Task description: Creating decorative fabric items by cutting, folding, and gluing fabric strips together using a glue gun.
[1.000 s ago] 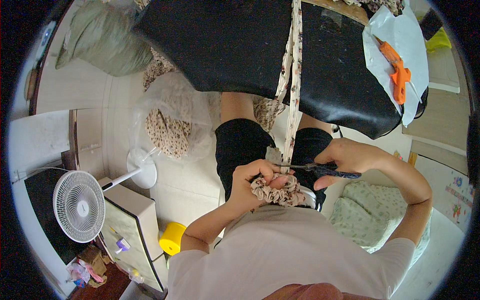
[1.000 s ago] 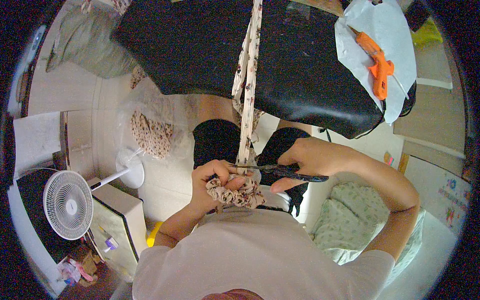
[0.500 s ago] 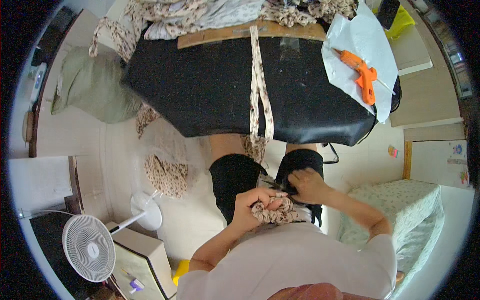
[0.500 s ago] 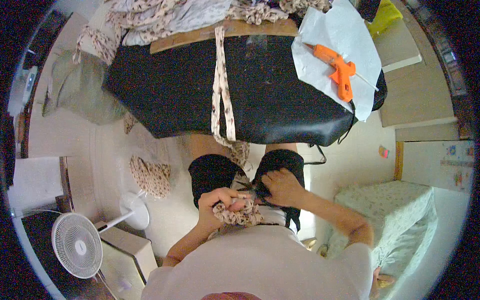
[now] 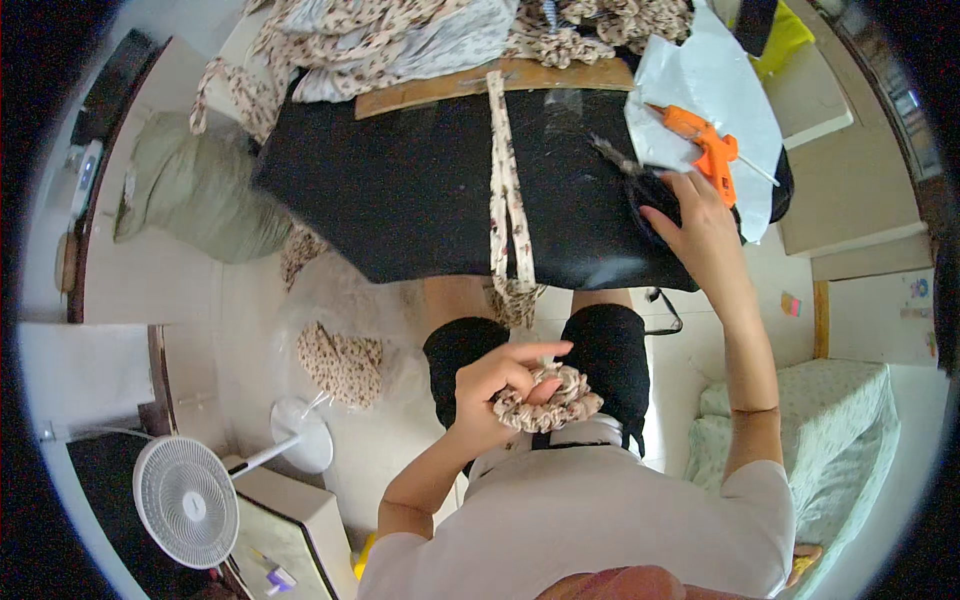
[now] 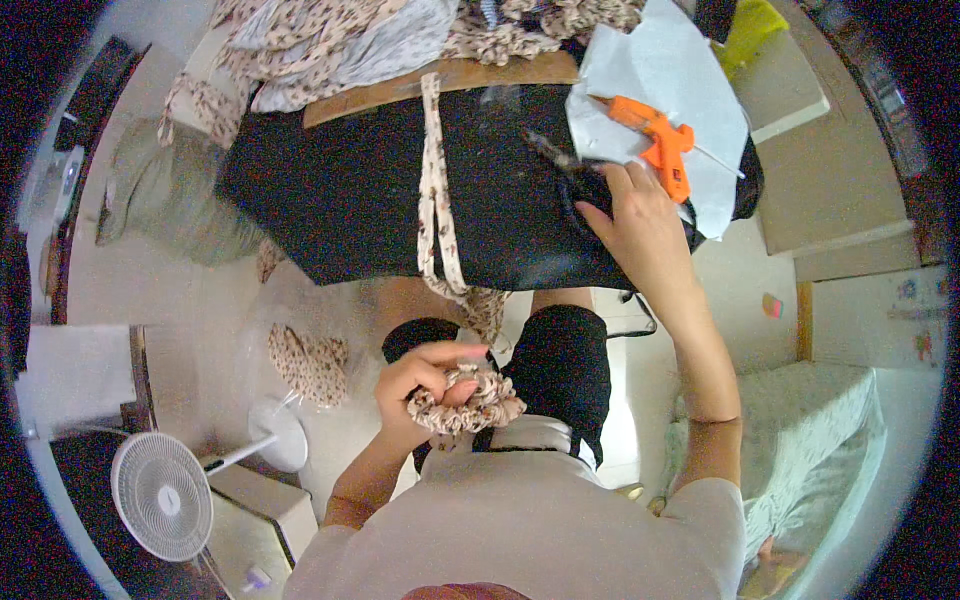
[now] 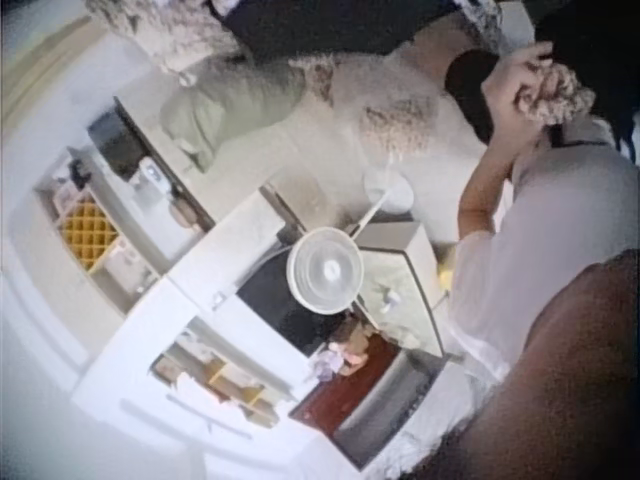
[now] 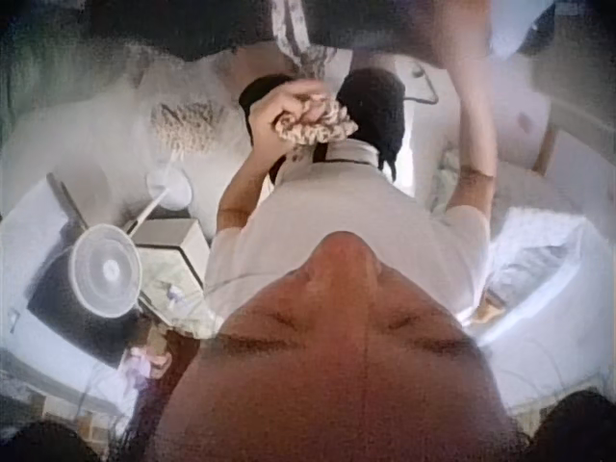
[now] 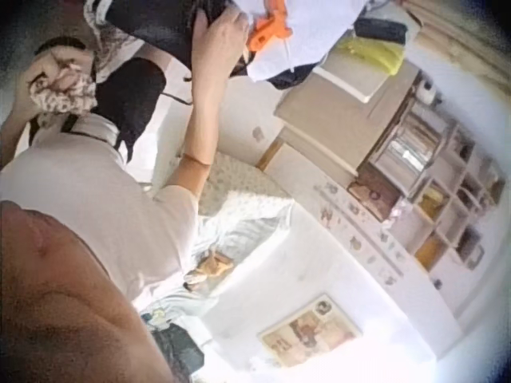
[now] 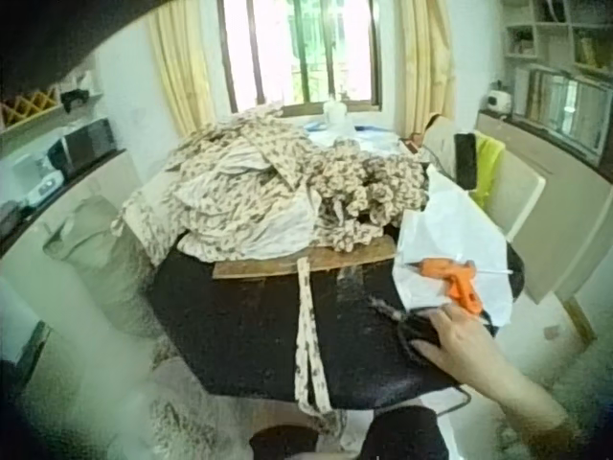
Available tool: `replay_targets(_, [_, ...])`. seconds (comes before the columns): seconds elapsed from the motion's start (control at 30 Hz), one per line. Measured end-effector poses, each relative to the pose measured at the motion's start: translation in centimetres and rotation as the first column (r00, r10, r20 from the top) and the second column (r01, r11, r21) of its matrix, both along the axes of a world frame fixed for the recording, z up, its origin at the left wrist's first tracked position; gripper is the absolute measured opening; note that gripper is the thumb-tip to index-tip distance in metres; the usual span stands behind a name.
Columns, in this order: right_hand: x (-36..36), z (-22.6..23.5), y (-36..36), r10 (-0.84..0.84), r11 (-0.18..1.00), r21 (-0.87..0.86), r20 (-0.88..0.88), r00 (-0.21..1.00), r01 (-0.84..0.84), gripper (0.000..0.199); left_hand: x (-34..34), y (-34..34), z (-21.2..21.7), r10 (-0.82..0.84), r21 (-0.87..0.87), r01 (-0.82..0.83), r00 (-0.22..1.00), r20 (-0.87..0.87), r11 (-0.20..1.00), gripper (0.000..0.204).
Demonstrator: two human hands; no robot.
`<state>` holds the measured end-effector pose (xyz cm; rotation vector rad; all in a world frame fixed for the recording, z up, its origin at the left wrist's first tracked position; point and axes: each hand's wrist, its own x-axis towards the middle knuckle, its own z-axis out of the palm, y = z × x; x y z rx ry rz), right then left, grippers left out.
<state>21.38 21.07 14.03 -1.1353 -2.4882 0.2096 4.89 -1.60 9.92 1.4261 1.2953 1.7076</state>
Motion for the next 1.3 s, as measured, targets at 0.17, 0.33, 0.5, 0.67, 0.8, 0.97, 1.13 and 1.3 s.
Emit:
replay_targets(0.17, [-1.5,0.5,-3.4,0.494,0.811,-0.144,-0.349,0.796,-0.567,0.032,-0.3,0.0,0.2,0.105,0.001,-0.105,0.993,-0.048,0.994,0.034])
replay_targets(0.33, [-2.0,-1.8,-7.1,0.411,0.217,-0.538,-0.706,0.576,-0.814,0.033,0.1,0.8,0.1,0.104,0.048,-0.101,0.991,-0.082,0.994,0.033])
replay_targets(0.5, [-1.4,-3.2,-7.9,0.359,0.202,-0.517,-0.751,0.554,-0.832,0.032,0.1,0.5,0.0,0.061,-0.084,-0.057,0.997,0.046,0.995,0.033])
replay_targets(0.67, [-1.5,-3.5,-8.1,0.615,0.465,-0.206,-0.624,0.482,-0.861,0.031,-0.2,0.4,0.0,0.014,-0.300,0.160,0.863,0.505,0.940,0.029])
replay_targets(0.8, [-1.7,-3.2,-7.8,0.820,0.519,0.164,-0.373,0.434,-0.839,0.030,-0.5,0.7,-0.7,-0.017,-0.205,0.383,0.502,0.865,0.901,0.023])
replay_targets(0.97, [-1.5,-3.6,-7.5,0.904,0.426,0.389,-0.201,0.376,-0.817,0.032,0.3,0.7,-0.5,0.094,-0.243,0.415,0.348,0.933,0.876,0.021])
replay_targets(1.13, [-1.1,-3.1,-8.3,0.784,0.495,0.057,-0.459,0.418,-0.867,0.040,0.8,-0.7,-1.7,0.068,-0.133,-0.023,0.936,0.344,0.991,0.028])
replay_targets(1.3, [-1.2,-2.3,-9.6,0.323,0.126,-0.721,-0.619,0.716,-0.681,0.039,0.3,-0.8,-0.9,0.016,0.040,-0.014,0.998,-0.058,0.999,0.036])
